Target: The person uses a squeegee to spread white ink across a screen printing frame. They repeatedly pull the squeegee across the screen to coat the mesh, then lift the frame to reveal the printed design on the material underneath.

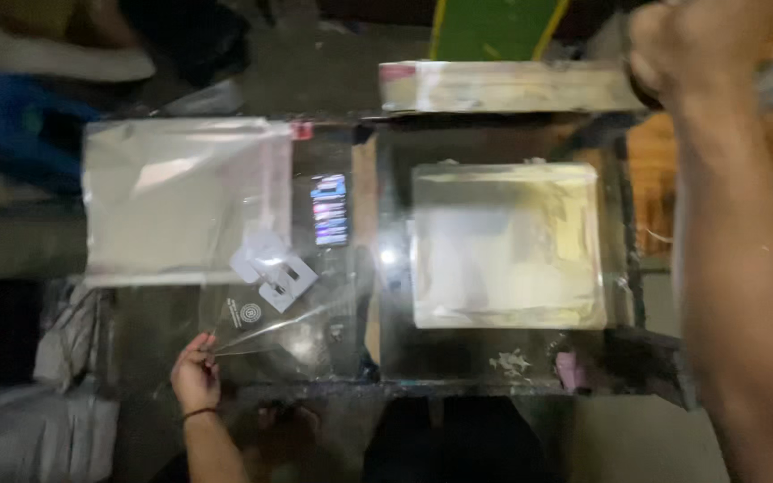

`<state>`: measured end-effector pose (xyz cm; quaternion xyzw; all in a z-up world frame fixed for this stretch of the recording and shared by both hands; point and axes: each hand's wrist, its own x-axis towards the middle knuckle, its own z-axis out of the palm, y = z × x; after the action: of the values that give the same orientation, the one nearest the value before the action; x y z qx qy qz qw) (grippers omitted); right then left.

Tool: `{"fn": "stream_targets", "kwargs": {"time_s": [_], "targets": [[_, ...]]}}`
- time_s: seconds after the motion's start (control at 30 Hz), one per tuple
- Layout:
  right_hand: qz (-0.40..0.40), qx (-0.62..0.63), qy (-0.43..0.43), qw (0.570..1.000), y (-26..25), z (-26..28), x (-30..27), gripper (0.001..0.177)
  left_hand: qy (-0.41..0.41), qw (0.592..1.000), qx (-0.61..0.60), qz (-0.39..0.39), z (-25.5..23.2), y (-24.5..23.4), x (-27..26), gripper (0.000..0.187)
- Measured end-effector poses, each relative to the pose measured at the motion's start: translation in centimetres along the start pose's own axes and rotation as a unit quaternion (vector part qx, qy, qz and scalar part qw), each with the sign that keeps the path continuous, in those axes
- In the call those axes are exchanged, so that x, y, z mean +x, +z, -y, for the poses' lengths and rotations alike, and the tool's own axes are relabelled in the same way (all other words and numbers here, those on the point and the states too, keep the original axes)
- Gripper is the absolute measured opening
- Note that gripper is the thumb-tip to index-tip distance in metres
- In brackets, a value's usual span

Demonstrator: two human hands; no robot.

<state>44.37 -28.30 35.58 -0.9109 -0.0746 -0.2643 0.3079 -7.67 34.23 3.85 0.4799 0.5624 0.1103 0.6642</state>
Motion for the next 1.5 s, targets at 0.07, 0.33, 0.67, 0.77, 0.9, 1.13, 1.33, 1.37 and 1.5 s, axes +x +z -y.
{"fn": "stream_targets", "kwargs": {"time_s": [0.07, 0.33, 0.67, 0.77, 0.9, 1.13, 1.33, 1.37, 1.5], "targets": [[0.019, 0.270, 0.180, 0.946, -0.8, 0.5, -1.0, 0.039, 0.012, 0.997, -0.066, -0.027, 2.5, -1.7, -1.6, 0.070], [-0.051, -0.112, -0.349, 0.929, -4.5, 1.9, -5.5, 0.079, 0.184, 0.966, -0.037, -0.177, 8.2, -0.3, -4.1, 0.045], [0.098, -0.228, -0.305, 0.919, -5.7, 0.1, -14.0, 0.065, 0.115, 0.888, 0.014, 0.445, 0.3, 25.0, -26.2, 0.055], [0.198, -0.139, -0.237, 0.941, -1.8, -3.4, -15.3, 0.069, 0.452, 0.740, 0.453, 0.207, 9.0, 27.3, -22.8, 0.041], [0.308, -0.102, -0.118, 0.939, 9.9, -10.3, -20.6, 0.055, 0.043, 0.910, 0.355, 0.209, 13.7, 26.3, -18.7, 0.039], [0.415, -0.206, -0.079, 0.883, 21.7, -10.9, -18.0, 0.030, 0.074, 0.904, 0.348, 0.238, 18.7, 24.1, -17.2, 0.045], [0.530, -0.305, -0.112, 0.784, 20.3, -9.5, -22.5, 0.034, 0.098, 0.891, 0.358, 0.261, 19.2, 23.7, -16.0, 0.045], [0.533, -0.313, -0.106, 0.779, 18.5, -9.5, -26.2, 0.034, 0.092, 0.889, 0.357, 0.271, 19.3, 23.3, -16.2, 0.045], [0.434, -0.248, -0.160, 0.851, 12.6, -7.3, -37.1, 0.016, 0.319, 0.789, 0.448, 0.274, 20.6, 23.4, -14.4, 0.030]]}}
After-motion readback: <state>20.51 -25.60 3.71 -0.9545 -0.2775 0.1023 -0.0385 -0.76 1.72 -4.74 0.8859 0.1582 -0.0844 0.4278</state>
